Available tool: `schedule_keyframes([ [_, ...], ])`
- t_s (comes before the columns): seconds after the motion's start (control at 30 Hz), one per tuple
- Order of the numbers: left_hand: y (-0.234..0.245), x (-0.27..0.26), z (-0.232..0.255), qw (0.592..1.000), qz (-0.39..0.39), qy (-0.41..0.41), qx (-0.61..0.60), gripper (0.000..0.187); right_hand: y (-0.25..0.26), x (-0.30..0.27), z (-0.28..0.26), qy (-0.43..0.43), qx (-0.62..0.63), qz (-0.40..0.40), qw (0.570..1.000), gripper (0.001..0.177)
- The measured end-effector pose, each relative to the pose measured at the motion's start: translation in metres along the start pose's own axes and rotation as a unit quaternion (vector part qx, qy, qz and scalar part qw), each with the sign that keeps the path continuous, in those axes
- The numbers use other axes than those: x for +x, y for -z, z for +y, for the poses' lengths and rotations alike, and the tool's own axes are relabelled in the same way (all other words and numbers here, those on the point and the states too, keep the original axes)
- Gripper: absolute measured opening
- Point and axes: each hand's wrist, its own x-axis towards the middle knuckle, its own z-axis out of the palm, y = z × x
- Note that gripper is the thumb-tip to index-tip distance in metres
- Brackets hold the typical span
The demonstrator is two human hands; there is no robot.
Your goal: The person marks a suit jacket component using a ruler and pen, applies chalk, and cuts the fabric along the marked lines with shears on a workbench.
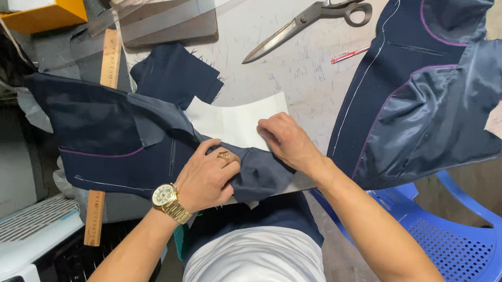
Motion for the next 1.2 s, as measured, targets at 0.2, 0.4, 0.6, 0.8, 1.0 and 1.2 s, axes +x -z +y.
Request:
schedule_keyframes([
  [0.2,-0.007,0.002,-0.005,0.998,0.042,0.014,0.051,0.025,-0.002,-0.001,-0.016,0.116,-0.082,-0.022,0.990,0.025],
  [0.4,0.008,-0.009,-0.001,0.992,0.111,0.008,-0.056,0.031,0.008,0.006,-0.019,0.109,-0.053,-0.021,0.992,0.019],
  [0.6,-0.009,-0.013,-0.001,0.988,0.142,0.055,0.001,0.032,-0.007,-0.008,-0.012,0.141,-0.044,0.010,0.989,0.021],
  [0.8,-0.011,0.033,-0.023,0.943,0.289,0.130,0.097,0.015,0.014,-0.006,-0.036,0.025,-0.028,-0.012,0.999,0.085],
  [1.0,-0.027,0.022,-0.010,0.963,0.199,0.170,0.059,0.006,0.012,-0.007,-0.010,-0.064,-0.106,0.193,0.973,0.031],
  [1.2,-0.046,0.013,-0.006,0.965,0.182,0.179,0.054,0.006,-0.045,-0.037,-0.020,0.039,-0.103,0.073,0.991,0.030],
])
